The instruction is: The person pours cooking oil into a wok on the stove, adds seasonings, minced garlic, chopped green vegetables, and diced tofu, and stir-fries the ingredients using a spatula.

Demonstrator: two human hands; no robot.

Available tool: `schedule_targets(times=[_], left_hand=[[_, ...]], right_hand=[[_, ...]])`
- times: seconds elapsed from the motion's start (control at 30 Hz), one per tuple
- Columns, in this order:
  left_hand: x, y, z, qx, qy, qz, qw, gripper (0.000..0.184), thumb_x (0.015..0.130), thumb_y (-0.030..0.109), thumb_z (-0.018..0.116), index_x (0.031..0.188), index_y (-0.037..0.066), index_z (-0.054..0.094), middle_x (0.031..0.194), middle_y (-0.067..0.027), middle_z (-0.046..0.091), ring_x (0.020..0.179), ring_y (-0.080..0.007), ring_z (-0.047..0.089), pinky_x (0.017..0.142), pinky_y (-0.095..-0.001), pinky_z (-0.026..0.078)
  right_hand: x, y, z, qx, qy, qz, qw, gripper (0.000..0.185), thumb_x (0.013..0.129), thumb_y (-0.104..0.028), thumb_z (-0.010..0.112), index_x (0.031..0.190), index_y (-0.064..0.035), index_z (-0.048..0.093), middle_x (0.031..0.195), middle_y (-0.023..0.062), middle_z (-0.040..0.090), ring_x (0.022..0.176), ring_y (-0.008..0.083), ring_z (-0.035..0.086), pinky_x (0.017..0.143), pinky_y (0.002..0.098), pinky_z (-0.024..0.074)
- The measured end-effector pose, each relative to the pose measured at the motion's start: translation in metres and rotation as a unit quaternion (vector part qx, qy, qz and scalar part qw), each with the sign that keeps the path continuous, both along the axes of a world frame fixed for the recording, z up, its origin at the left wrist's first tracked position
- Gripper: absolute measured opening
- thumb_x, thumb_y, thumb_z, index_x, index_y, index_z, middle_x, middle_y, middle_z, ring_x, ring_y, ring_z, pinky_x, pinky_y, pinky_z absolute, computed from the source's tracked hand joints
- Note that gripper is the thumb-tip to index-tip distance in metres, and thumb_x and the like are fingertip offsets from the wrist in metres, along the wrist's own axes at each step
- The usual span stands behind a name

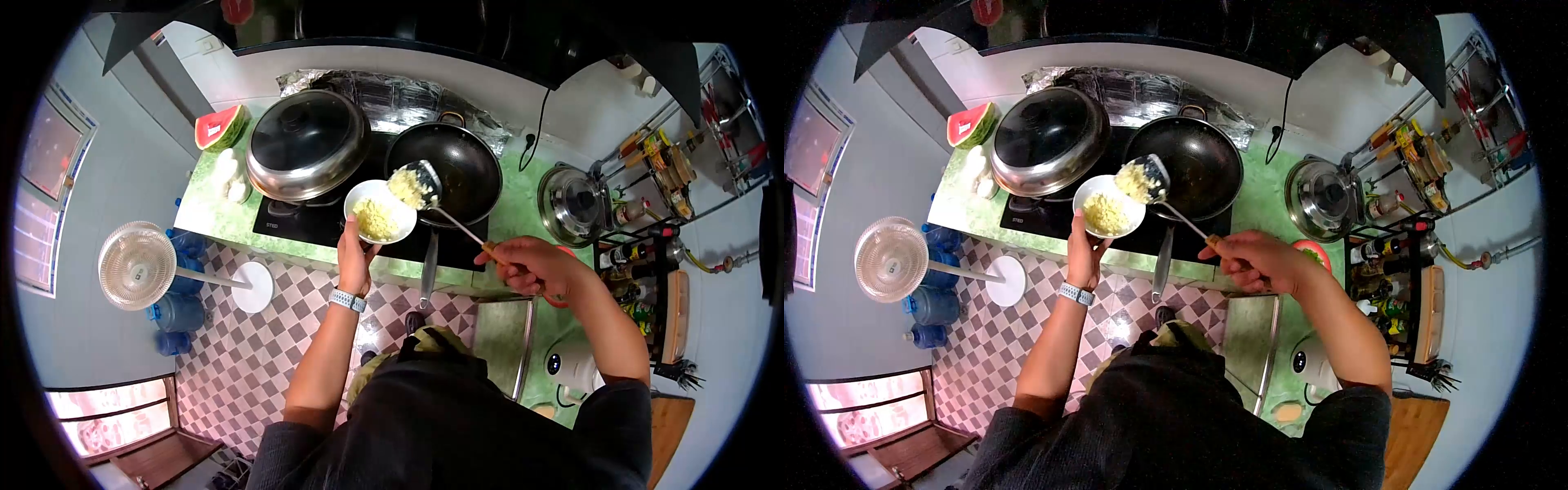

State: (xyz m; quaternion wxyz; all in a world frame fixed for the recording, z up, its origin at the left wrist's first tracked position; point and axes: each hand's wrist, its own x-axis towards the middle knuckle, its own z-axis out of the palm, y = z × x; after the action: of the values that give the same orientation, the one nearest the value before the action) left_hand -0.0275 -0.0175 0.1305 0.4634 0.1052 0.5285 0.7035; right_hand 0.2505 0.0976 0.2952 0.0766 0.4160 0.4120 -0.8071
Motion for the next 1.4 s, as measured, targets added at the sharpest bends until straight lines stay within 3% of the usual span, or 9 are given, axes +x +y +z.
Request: schedule_targets(times=[0.2,0.33,0.43,0.5,0.6,0.7,1.0,1.33,1.4], left_hand=[[-0.01,-0.005,-0.012,-0.029,-0.001,0.025,0.999,0.064,0.094,0.06,0.049,0.133,0.011,0.048,0.122,-0.0063,0.059,0.113,-0.0179,0.056,0.094,-0.036,0.046],[-0.017,-0.024,-0.01,-0.016,0.004,0.064,0.998,0.069,0.093,0.061,0.05,0.132,0.003,0.049,0.124,-0.0102,0.057,0.112,-0.0198,0.056,0.094,-0.038,0.048],[-0.017,-0.041,0.007,-0.023,0.009,0.091,0.996,0.068,0.094,0.058,0.051,0.134,0.003,0.047,0.127,-0.0105,0.056,0.116,-0.0208,0.055,0.096,-0.0392,0.047],[-0.019,-0.053,0.011,-0.022,0.003,0.104,0.994,0.068,0.094,0.057,0.052,0.136,0.003,0.046,0.13,-0.0115,0.055,0.118,-0.0218,0.054,0.097,-0.0398,0.048],[-0.02,-0.071,0.018,-0.016,0.004,0.134,0.991,0.07,0.094,0.056,0.053,0.138,0.002,0.044,0.132,-0.0132,0.053,0.118,-0.0237,0.055,0.097,-0.0411,0.049],[-0.021,-0.087,0.024,-0.007,0.003,0.131,0.991,0.071,0.094,0.056,0.052,0.139,0.002,0.042,0.133,-0.0133,0.053,0.119,-0.0235,0.055,0.096,-0.0397,0.049],[-0.019,-0.105,0.031,-0.012,-0.012,0.116,0.993,0.068,0.095,0.056,0.05,0.137,0.003,0.045,0.13,-0.0117,0.056,0.117,-0.0217,0.056,0.095,-0.0379,0.048],[-0.022,-0.083,0.024,-0.008,-0.015,0.048,0.999,0.066,0.095,0.059,0.05,0.134,0.007,0.049,0.126,-0.0043,0.058,0.111,-0.0139,0.055,0.083,-0.0274,0.047],[-0.025,-0.075,0.02,-0.005,0.001,0.026,1.0,0.064,0.095,0.059,0.049,0.134,0.008,0.05,0.125,-0.0033,0.058,0.111,-0.0129,0.054,0.083,-0.0284,0.047]], right_hand=[[0.005,0.073,-0.059,0.099,-0.067,-0.038,0.992,0.041,0.102,-0.032,0.051,0.12,0.0039,0.055,0.066,-0.0014,0.042,0.047,0.008,0.032,0.041,0.0249,0.0256],[-0.005,0.123,-0.118,0.164,-0.135,-0.046,0.976,0.04,0.103,-0.031,0.049,0.118,0.0059,0.055,0.065,0.0012,0.041,0.047,0.0116,0.033,0.042,0.0281,0.0278],[-0.014,0.151,-0.149,0.272,-0.216,0.05,0.936,0.035,0.103,-0.031,0.047,0.092,0.001,0.056,0.064,0.0046,0.05,0.045,0.0157,0.043,0.042,0.035,0.0343],[-0.024,0.155,-0.153,0.492,-0.287,0.261,0.779,0.031,0.101,-0.024,0.049,0.091,0.0032,0.058,0.072,0.0146,0.06,0.053,0.0278,0.056,0.047,0.0439,0.0434],[-0.032,0.145,-0.15,0.602,-0.313,0.315,0.664,0.025,0.096,-0.01,0.052,0.116,0.0043,0.055,0.097,0.0195,0.065,0.072,0.0348,0.065,0.065,0.054,0.0544],[-0.035,0.123,-0.128,0.688,-0.333,0.301,0.57,0.03,0.091,-0.011,0.059,0.117,0.0031,0.054,0.104,0.0202,0.065,0.085,0.0358,0.067,0.069,0.0498,0.0575],[-0.03,0.086,-0.105,0.806,-0.356,0.242,0.408,0.014,0.093,-0.013,0.056,0.1,-0.0021,0.054,0.088,0.0172,0.066,0.072,0.0319,0.071,0.056,0.0385,0.0579],[-0.021,0.074,-0.105,0.78,-0.378,0.232,0.441,0.026,0.09,-0.01,0.056,0.115,-0.0019,0.055,0.095,0.0195,0.067,0.08,0.035,0.07,0.067,0.0424,0.0583],[-0.02,0.076,-0.098,0.747,-0.383,0.211,0.5,0.027,0.09,-0.009,0.056,0.117,-0.0034,0.055,0.098,0.0208,0.067,0.083,0.0383,0.069,0.072,0.0451,0.0576]])
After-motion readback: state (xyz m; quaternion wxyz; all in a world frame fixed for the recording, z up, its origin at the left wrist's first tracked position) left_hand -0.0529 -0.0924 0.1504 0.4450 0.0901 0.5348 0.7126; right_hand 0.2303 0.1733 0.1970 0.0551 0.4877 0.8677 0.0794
